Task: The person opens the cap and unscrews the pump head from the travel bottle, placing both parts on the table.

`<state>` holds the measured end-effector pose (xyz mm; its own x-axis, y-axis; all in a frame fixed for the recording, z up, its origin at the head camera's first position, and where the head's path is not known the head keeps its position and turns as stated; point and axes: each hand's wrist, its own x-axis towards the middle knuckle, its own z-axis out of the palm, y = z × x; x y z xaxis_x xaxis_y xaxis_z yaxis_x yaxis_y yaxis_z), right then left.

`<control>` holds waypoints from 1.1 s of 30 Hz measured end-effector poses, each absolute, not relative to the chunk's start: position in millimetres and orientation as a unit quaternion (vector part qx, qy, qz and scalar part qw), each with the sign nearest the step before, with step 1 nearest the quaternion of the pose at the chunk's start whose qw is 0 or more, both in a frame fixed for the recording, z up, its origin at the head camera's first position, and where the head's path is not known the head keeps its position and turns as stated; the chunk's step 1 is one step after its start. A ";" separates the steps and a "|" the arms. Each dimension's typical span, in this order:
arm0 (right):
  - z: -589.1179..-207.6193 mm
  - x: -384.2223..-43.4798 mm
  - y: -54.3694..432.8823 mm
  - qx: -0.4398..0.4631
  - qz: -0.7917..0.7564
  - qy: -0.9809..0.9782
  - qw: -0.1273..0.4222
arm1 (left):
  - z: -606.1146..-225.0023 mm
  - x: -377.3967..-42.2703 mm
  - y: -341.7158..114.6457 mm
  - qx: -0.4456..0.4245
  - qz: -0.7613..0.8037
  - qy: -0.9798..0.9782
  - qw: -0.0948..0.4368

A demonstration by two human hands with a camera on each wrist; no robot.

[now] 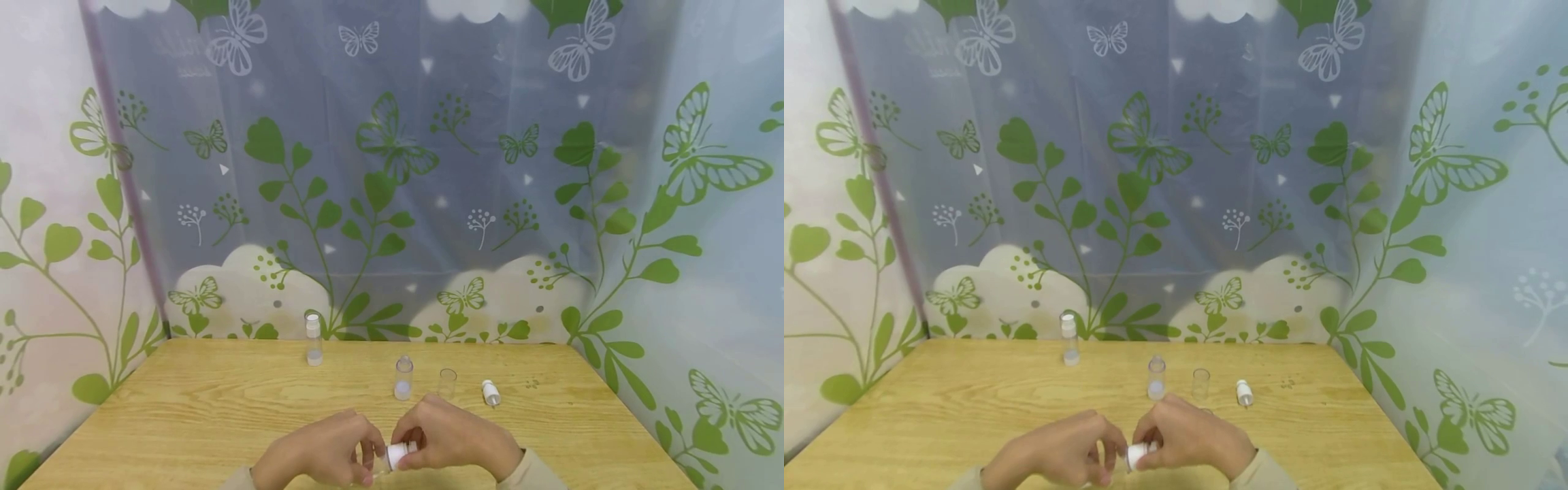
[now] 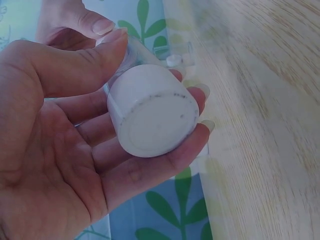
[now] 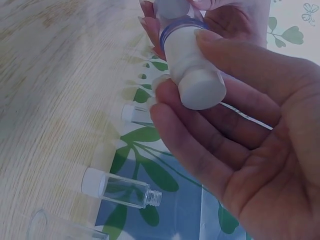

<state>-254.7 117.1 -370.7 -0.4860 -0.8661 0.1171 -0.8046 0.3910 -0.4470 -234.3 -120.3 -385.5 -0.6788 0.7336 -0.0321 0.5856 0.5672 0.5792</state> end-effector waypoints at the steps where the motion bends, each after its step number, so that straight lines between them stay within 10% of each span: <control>1: -370.7 -254.9 117.2 -0.503 -0.229 0.830 0.068 | -385.6 -234.4 -120.4 0.378 0.271 0.875 0.134; 33: -369.2 -254.3 119.4 -0.501 -0.223 0.830 0.104 | -387.9 -234.1 -119.9 0.385 0.264 0.876 0.124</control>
